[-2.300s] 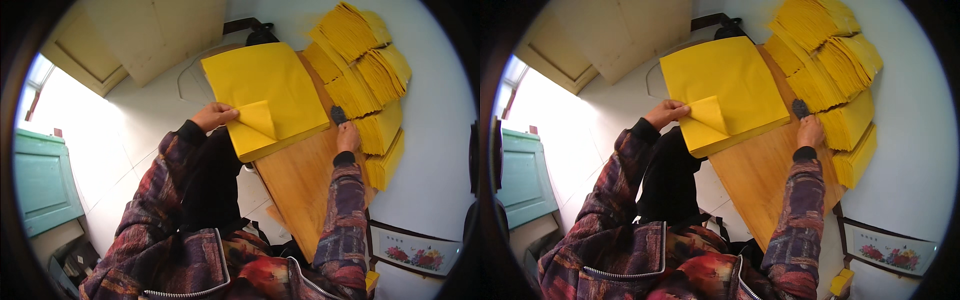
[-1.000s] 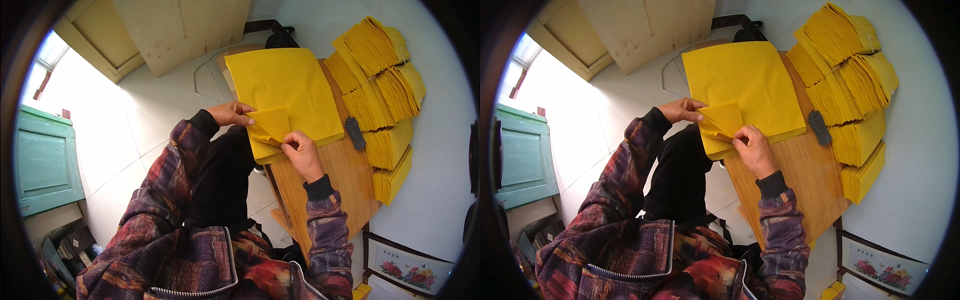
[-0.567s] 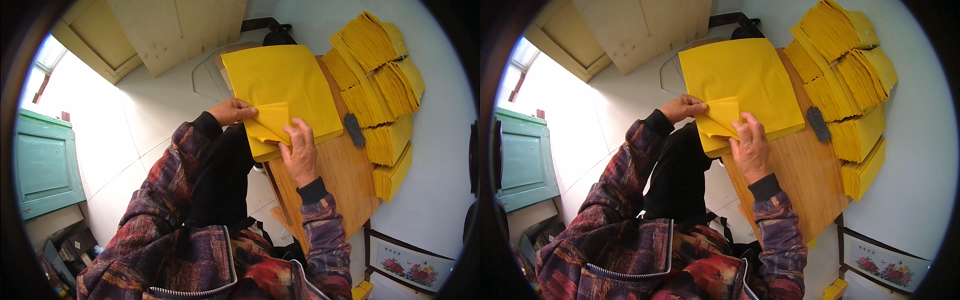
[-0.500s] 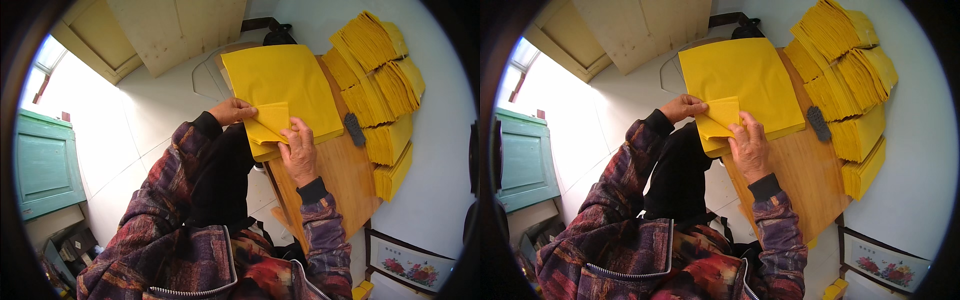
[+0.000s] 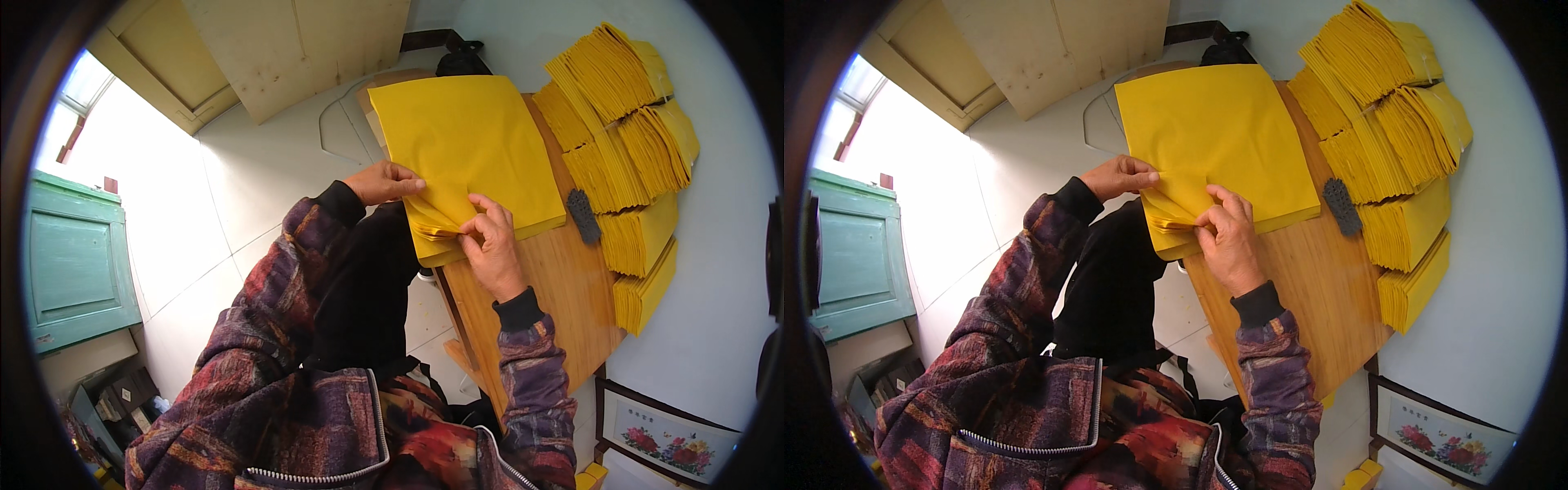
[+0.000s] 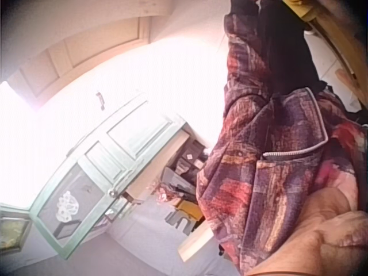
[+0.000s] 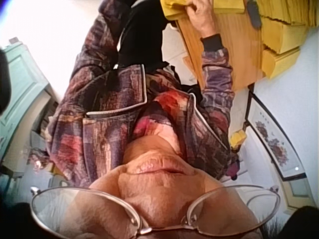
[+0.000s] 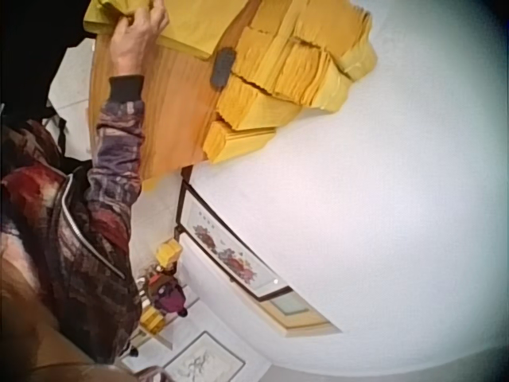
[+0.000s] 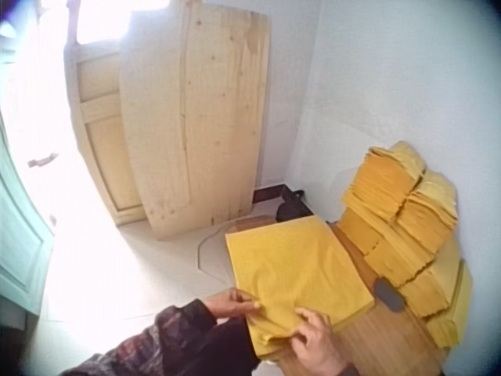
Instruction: The person folds yellow paper sheets by hand on a low wooden table, repeatedly folding each sheet in half and then rolling it into a tight cylinder. The person stacks the finished rolled sheets on the table.
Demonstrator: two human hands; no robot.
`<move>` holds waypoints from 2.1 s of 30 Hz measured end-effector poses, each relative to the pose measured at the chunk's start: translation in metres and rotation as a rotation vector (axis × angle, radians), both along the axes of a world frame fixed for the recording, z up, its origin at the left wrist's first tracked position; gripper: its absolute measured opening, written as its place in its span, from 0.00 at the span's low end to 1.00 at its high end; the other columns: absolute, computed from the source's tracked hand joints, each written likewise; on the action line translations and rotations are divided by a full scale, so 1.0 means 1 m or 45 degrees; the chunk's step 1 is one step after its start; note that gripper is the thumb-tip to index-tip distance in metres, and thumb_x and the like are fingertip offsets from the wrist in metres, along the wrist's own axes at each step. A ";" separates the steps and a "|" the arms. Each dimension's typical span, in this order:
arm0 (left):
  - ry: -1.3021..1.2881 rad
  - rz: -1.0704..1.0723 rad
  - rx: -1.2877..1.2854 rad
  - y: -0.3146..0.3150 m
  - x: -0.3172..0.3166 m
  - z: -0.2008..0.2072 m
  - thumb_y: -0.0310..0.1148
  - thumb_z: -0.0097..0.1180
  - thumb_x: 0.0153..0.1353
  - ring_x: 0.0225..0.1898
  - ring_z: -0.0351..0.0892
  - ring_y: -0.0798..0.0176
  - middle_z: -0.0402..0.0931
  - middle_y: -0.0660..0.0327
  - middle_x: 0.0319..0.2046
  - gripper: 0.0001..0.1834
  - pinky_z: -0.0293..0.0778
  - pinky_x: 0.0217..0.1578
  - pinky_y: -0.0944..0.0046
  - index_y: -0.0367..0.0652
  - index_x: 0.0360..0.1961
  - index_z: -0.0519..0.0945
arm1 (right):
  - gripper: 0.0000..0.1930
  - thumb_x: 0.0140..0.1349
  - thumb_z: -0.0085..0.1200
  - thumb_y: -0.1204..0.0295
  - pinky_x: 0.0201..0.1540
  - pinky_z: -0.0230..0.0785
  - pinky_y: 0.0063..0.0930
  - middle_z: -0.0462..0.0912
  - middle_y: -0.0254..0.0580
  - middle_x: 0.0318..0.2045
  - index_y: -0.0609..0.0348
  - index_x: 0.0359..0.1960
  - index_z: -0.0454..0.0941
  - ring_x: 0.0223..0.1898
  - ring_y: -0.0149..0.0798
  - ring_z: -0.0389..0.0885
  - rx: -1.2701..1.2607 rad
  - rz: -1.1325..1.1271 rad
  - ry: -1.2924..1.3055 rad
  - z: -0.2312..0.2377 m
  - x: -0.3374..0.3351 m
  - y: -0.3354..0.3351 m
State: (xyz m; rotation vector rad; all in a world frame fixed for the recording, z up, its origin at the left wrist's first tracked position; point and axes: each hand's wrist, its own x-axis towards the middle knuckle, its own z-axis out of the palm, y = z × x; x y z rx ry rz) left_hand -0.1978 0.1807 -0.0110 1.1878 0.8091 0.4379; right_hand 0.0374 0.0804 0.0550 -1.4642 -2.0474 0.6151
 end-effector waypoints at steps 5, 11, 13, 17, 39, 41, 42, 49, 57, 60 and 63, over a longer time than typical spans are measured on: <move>-0.180 -0.204 0.001 0.007 -0.008 0.002 0.34 0.61 0.60 0.50 0.76 0.65 0.77 0.60 0.49 0.25 0.69 0.55 0.68 0.34 0.56 0.73 | 0.06 0.50 0.58 0.81 0.58 0.62 0.40 0.72 0.51 0.54 0.62 0.29 0.74 0.56 0.53 0.66 -0.046 -0.022 0.035 -0.003 0.003 0.003; -0.247 -0.311 -0.037 0.007 -0.011 0.008 0.20 0.59 0.57 0.52 0.74 0.65 0.75 0.59 0.54 0.28 0.66 0.59 0.68 0.34 0.59 0.69 | 0.06 0.50 0.57 0.81 0.58 0.61 0.39 0.71 0.52 0.54 0.62 0.29 0.72 0.56 0.53 0.66 -0.037 -0.011 0.053 -0.006 0.003 0.003; -0.247 -0.322 -0.037 0.006 -0.013 0.007 0.20 0.58 0.57 0.52 0.74 0.65 0.74 0.59 0.54 0.27 0.66 0.58 0.68 0.34 0.60 0.69 | 0.06 0.50 0.57 0.81 0.58 0.61 0.40 0.71 0.52 0.54 0.62 0.28 0.72 0.56 0.53 0.67 -0.034 -0.007 0.052 -0.006 0.004 0.003; -0.247 -0.253 -0.072 0.006 -0.008 0.003 0.23 0.58 0.59 0.50 0.75 0.65 0.76 0.60 0.51 0.24 0.68 0.57 0.68 0.35 0.58 0.72 | 0.07 0.50 0.58 0.81 0.57 0.61 0.36 0.70 0.54 0.55 0.62 0.30 0.72 0.58 0.51 0.66 -0.069 0.001 0.073 -0.005 0.003 0.004; -0.111 0.080 -0.023 -0.004 0.003 0.003 0.43 0.58 0.62 0.38 0.79 0.68 0.82 0.61 0.36 0.19 0.73 0.46 0.68 0.35 0.42 0.82 | 0.05 0.49 0.58 0.82 0.62 0.58 0.42 0.69 0.48 0.58 0.61 0.26 0.75 0.62 0.55 0.60 0.231 0.066 -0.171 -0.003 -0.003 -0.002; -0.135 0.041 -0.029 -0.002 0.002 0.001 0.43 0.58 0.62 0.40 0.79 0.68 0.82 0.61 0.38 0.20 0.72 0.48 0.67 0.35 0.43 0.82 | 0.05 0.49 0.57 0.83 0.62 0.58 0.43 0.69 0.48 0.57 0.61 0.25 0.74 0.62 0.56 0.60 0.166 0.050 -0.109 -0.003 -0.003 0.000; -0.108 0.007 -0.024 -0.001 0.000 0.001 0.42 0.58 0.62 0.42 0.78 0.67 0.81 0.60 0.40 0.20 0.72 0.49 0.67 0.35 0.46 0.80 | 0.05 0.49 0.57 0.82 0.62 0.57 0.42 0.69 0.48 0.57 0.61 0.26 0.74 0.62 0.55 0.60 0.121 0.038 -0.060 -0.004 -0.003 0.001; -0.216 -0.252 -0.072 0.008 -0.012 0.006 0.22 0.55 0.59 0.53 0.74 0.65 0.74 0.59 0.54 0.24 0.67 0.57 0.67 0.36 0.58 0.72 | 0.05 0.50 0.56 0.82 0.62 0.57 0.41 0.69 0.50 0.57 0.62 0.27 0.73 0.61 0.53 0.61 -0.080 -0.013 0.070 -0.006 0.001 0.004; -0.212 -0.182 -0.053 0.001 -0.009 0.007 0.21 0.55 0.58 0.51 0.75 0.66 0.77 0.60 0.49 0.21 0.66 0.57 0.68 0.36 0.54 0.75 | 0.07 0.49 0.56 0.82 0.61 0.58 0.41 0.69 0.50 0.57 0.61 0.29 0.73 0.60 0.53 0.62 -0.065 0.009 0.049 -0.003 0.001 0.005; -0.094 -0.028 -0.059 0.000 -0.001 0.007 0.30 0.59 0.60 0.45 0.76 0.67 0.81 0.62 0.42 0.15 0.68 0.53 0.68 0.37 0.48 0.80 | 0.12 0.47 0.60 0.82 0.61 0.59 0.42 0.66 0.49 0.58 0.59 0.35 0.73 0.60 0.54 0.62 0.043 -0.025 -0.035 0.000 -0.001 0.002; -0.120 0.049 -0.043 -0.004 0.003 0.007 0.39 0.60 0.61 0.41 0.77 0.68 0.82 0.63 0.37 0.16 0.70 0.49 0.68 0.37 0.43 0.83 | 0.19 0.46 0.63 0.81 0.61 0.59 0.41 0.63 0.48 0.60 0.56 0.41 0.72 0.60 0.54 0.62 0.330 -0.079 -0.158 0.000 -0.003 -0.006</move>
